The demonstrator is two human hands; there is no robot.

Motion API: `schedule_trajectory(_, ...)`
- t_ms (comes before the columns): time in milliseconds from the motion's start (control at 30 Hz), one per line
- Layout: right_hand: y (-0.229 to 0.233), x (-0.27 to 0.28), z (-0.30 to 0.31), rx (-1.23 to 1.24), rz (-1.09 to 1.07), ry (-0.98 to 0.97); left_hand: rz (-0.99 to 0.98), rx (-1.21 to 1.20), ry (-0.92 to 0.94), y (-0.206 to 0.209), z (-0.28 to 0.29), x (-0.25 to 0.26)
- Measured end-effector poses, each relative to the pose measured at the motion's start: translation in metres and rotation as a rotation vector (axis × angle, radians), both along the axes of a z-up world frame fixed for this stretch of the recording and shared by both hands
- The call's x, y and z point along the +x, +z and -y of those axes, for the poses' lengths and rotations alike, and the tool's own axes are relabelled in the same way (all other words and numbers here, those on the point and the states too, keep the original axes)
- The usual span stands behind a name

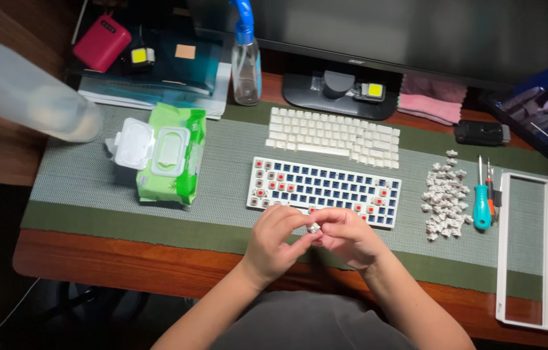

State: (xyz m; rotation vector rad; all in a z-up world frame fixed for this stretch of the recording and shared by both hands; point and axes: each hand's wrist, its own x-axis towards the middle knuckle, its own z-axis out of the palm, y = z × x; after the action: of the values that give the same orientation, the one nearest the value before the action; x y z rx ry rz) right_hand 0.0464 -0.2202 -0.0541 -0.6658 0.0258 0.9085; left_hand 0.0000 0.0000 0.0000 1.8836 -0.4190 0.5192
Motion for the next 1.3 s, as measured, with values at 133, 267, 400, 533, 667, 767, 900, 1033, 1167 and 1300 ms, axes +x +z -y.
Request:
schedule_trajectory(133,-0.003,-0.005,-0.015,-0.091,0.012,0.003,0.009,-0.032,0.027,-0.006,-0.010,-0.002)
schedule_trajectory(267,-0.004,-0.005,-0.026,-0.162,-0.003,-0.019,-0.003,-0.043,0.060,-0.012,-0.014,-0.004)
schedule_trajectory(400,-0.001,-0.004,-0.033,-0.220,0.105,-0.050,0.026,0.003,0.091,-0.017,-0.021,-0.004)
schedule_trajectory(533,-0.002,0.000,-0.037,-0.274,0.178,-0.061,0.040,0.011,0.075,-0.020,-0.029,-0.002)
schedule_trajectory(667,-0.008,0.010,-0.042,-0.332,0.173,-0.071,0.005,0.021,0.081,-0.025,-0.036,0.001)
schedule_trajectory(767,-0.011,0.017,-0.050,-0.470,0.289,-0.091,-0.031,0.034,0.118,-0.031,-0.040,0.006)
schedule_trajectory(900,-0.002,0.042,-0.065,-0.663,0.487,-0.160,-0.070,0.132,0.212,-0.043,-0.047,0.015)
schedule_trajectory(1033,0.018,0.075,-0.086,-1.182,1.362,-0.258,-0.150,0.268,0.285,-0.059,-0.055,0.029)
schedule_trajectory(1167,0.032,0.083,-0.102,-1.258,1.657,-0.208,-0.229,0.315,0.221,-0.068,-0.054,0.032)
schedule_trajectory(1300,0.034,0.085,-0.106,-1.288,1.740,-0.185,-0.270,0.349,0.193,-0.071,-0.053,0.032)
